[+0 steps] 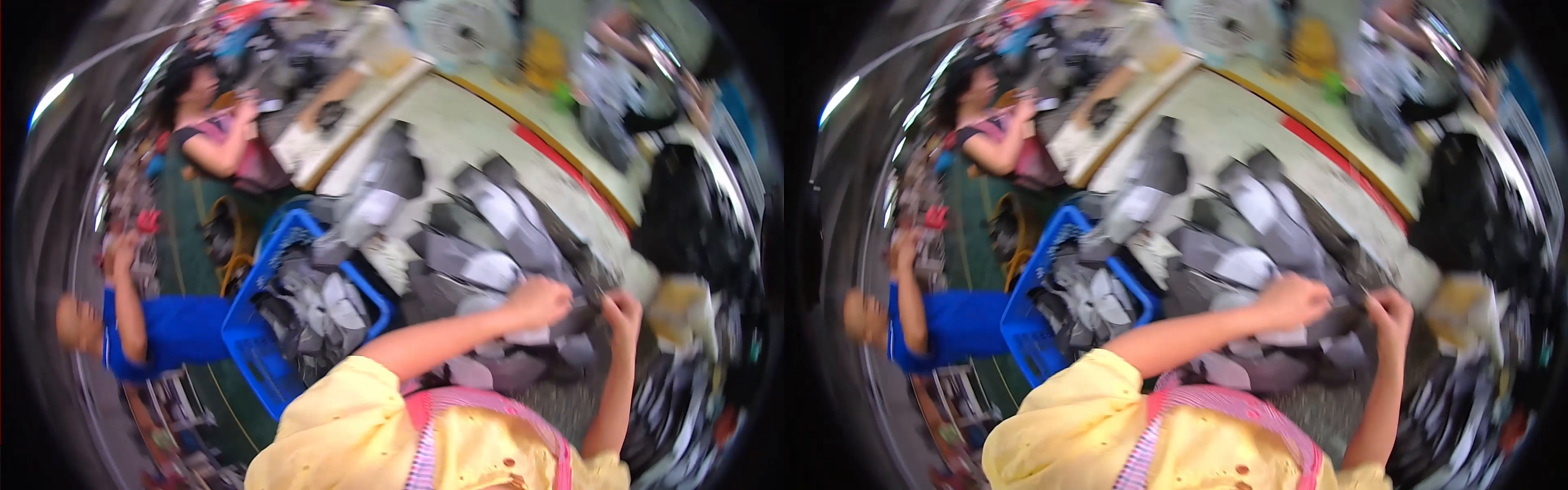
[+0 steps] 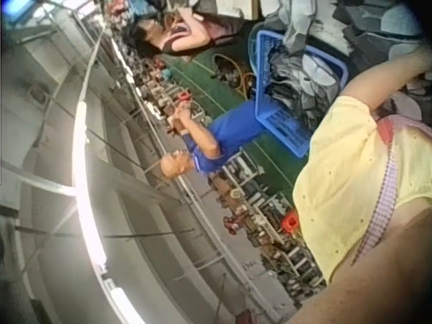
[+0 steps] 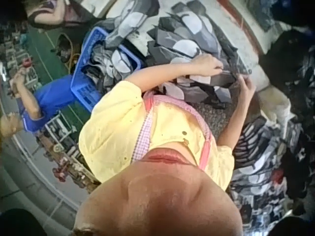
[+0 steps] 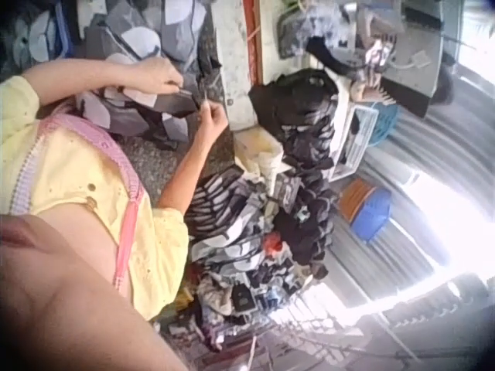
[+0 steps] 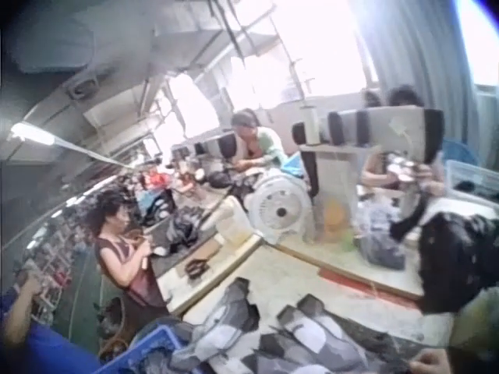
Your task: Cutting loose threads from shoe upper components using a thread clipper.
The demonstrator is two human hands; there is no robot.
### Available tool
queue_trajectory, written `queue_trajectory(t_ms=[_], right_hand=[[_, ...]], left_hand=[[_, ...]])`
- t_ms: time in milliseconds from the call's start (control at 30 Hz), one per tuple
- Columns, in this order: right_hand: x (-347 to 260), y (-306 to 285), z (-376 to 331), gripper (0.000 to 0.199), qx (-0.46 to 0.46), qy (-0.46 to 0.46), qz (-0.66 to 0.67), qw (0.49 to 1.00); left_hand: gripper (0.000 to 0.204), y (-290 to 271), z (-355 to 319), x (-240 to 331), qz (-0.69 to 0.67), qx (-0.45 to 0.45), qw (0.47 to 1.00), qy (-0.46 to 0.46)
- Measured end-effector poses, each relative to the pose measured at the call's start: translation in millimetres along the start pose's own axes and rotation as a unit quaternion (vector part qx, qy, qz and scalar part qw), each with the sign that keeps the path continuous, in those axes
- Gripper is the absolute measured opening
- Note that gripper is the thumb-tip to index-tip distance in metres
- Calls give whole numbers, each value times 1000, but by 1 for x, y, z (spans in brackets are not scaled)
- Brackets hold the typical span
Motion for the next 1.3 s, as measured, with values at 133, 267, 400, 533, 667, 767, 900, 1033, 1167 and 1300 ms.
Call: queue_trajectory(t_ms=[133,267,400,533,667,767,900,1033,1167,1300], right_hand=[[4,-11,-3,10,25,63,108,992],[-43,42,-12,41,-217,-18,50,975],[-14,89,0,60,-164,-128,-260,943],[-1,88,-8,60,-58,-149,-302,940],[-8,91,-13,54,-59,-139,-255,955],[-10,104,-17,43,-64,-152,-208,964],[16,107,0,19,8,-125,-102,987],[-23,85,-2,13,190,-126,-74,971],[-39,67,44,20,233,-120,-47,964],[-28,70,99,35,222,-113,-169,954]], left_hand=[[16,4,-14,18,-53,43,994,82],[14,-6,-52,27,-78,7,980,185],[15,-46,-87,52,-67,-16,979,193],[18,-174,-129,64,-99,192,976,-9],[22,-255,-143,-15,53,326,934,-139],[39,-261,-151,-169,161,294,917,-214],[71,-195,-155,-288,225,217,867,-388],[56,-201,-149,-277,240,278,900,-233],[39,-226,-161,-252,188,428,869,-162],[30,-210,-150,-221,94,417,899,-94]])
Point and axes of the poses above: each hand's wrist, its own z-axis towards the middle knuckle, its own y-axis out of the palm, x = y × z, the point moved 1 cm from there along z, towards the middle knuckle, and after that the axes turned 9 degrees about y, right-handed, at the moved point
